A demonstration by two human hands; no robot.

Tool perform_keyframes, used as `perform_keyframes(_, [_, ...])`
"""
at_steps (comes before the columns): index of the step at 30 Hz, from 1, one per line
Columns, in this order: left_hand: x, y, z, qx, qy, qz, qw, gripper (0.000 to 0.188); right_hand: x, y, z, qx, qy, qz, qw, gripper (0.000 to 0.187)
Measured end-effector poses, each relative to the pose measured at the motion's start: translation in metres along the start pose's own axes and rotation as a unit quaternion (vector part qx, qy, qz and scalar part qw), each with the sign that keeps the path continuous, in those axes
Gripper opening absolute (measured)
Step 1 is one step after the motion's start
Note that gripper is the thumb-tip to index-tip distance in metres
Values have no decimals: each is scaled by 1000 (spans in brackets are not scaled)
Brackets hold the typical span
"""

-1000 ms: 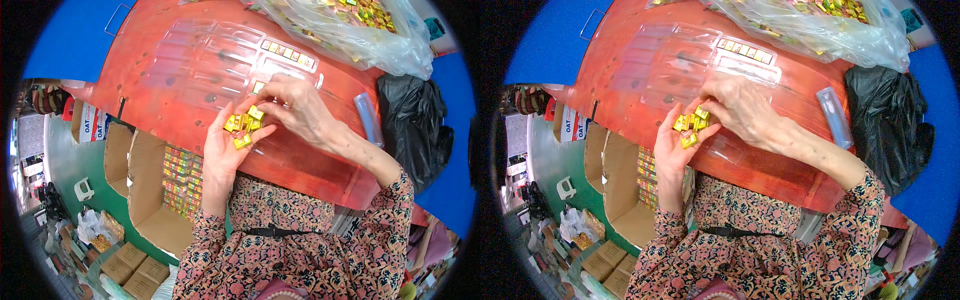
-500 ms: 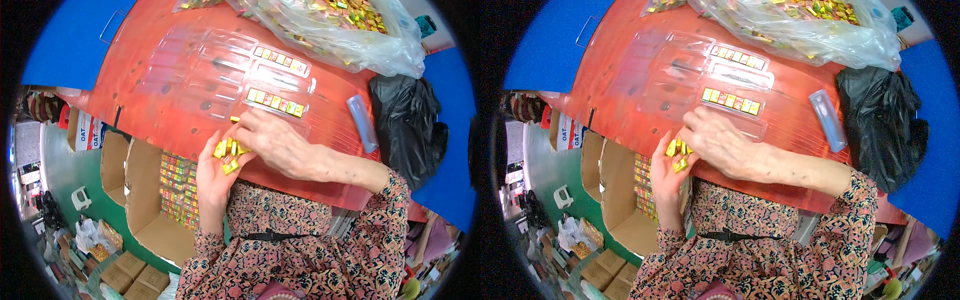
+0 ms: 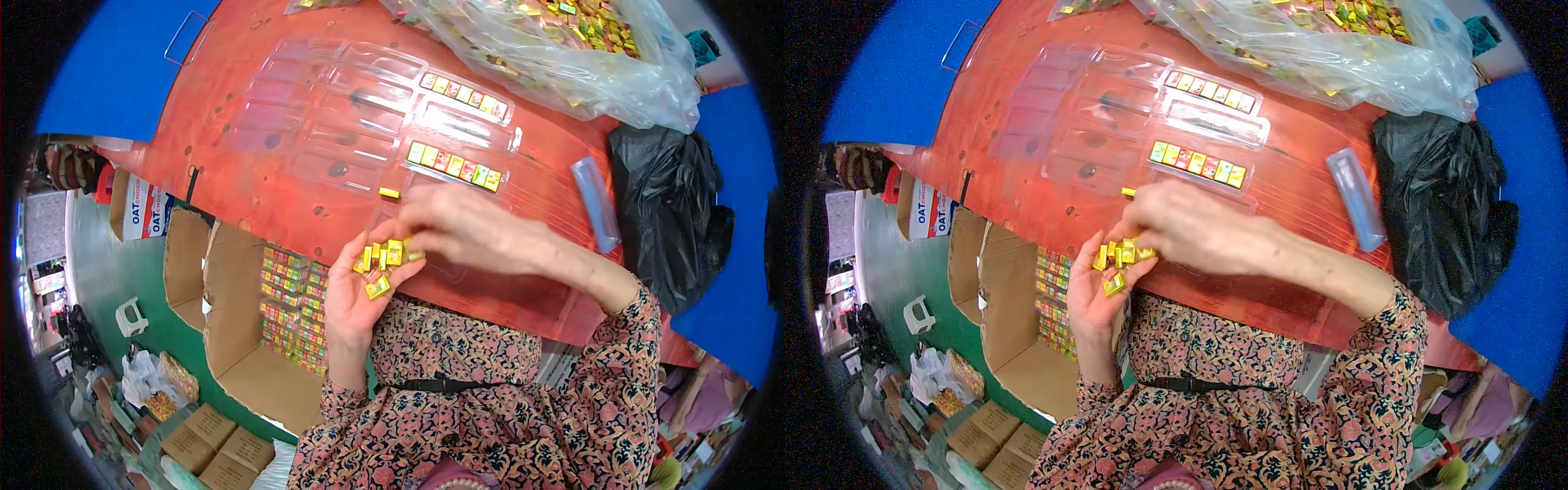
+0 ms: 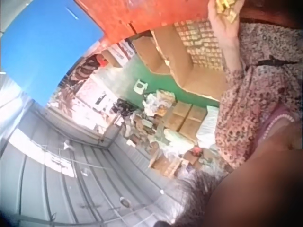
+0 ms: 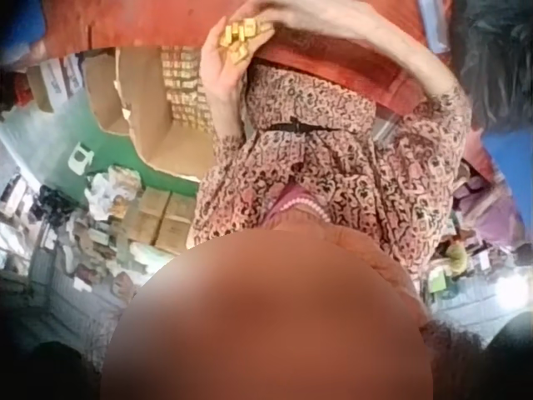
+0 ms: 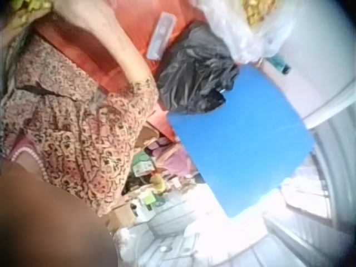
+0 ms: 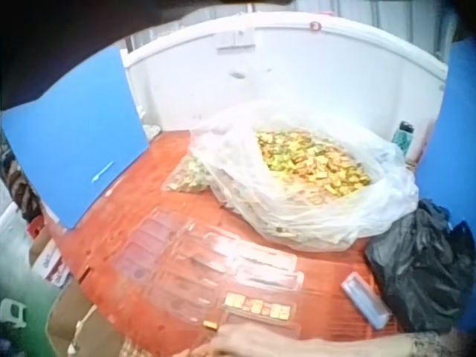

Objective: Packing small, colorful square objects into designated slots in a plastic tray.

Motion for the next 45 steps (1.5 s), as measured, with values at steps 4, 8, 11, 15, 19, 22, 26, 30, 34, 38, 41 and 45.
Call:
perform_keyframes(4, [4,3,-8,24,1,-4,1000,45,1,38,17,-155,105,-193,963,15])
perform_keyframes(8, [9,12,-8,40,-45,14,998,43,-12,62,30,-68,187,-229,953,17])
perform_keyframes(11, [15,22,-4,80,-93,47,991,43,-25,68,22,-77,200,-243,946,18])
perform_keyframes(15, [20,32,1,83,-103,37,990,44,-36,74,1,-111,187,-230,949,16])
perform_keyframes(19, [25,38,-8,33,-47,-40,998,48,-39,54,-10,-167,181,-239,939,15])
perform_keyframes(22, [26,42,-12,22,-76,-42,996,51,-42,37,-17,-184,173,-219,943,15])
perform_keyframes(26, [24,43,-15,0,-84,-41,996,53,-45,15,-25,-156,138,-170,963,12])
perform_keyframes(30, [23,45,-10,11,-86,-42,995,51,-51,-2,-41,-179,58,-91,978,12])
perform_keyframes(34, [12,40,-8,82,-115,-3,990,49,-46,-23,-40,42,123,-47,990,13])
perform_keyframes(38, [12,34,-16,6,-37,-48,998,48,-37,-45,-49,159,187,75,967,15])
perform_keyframes(41, [12,29,-19,-22,-35,-83,996,50,-35,-40,-59,167,191,59,965,13])
perform_keyframes(45, [11,19,-29,-13,-35,-116,993,50,-34,-41,-55,178,166,74,967,14])
Point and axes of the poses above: each hand's wrist, its own x-axis away from the middle knuckle, its own z-axis out of the back of the hand, y = z × x, the point moved 4 cm from there along -x, towards the middle knuckle, and after that the axes turned 9 degrees about x, right-handed, at the moved point
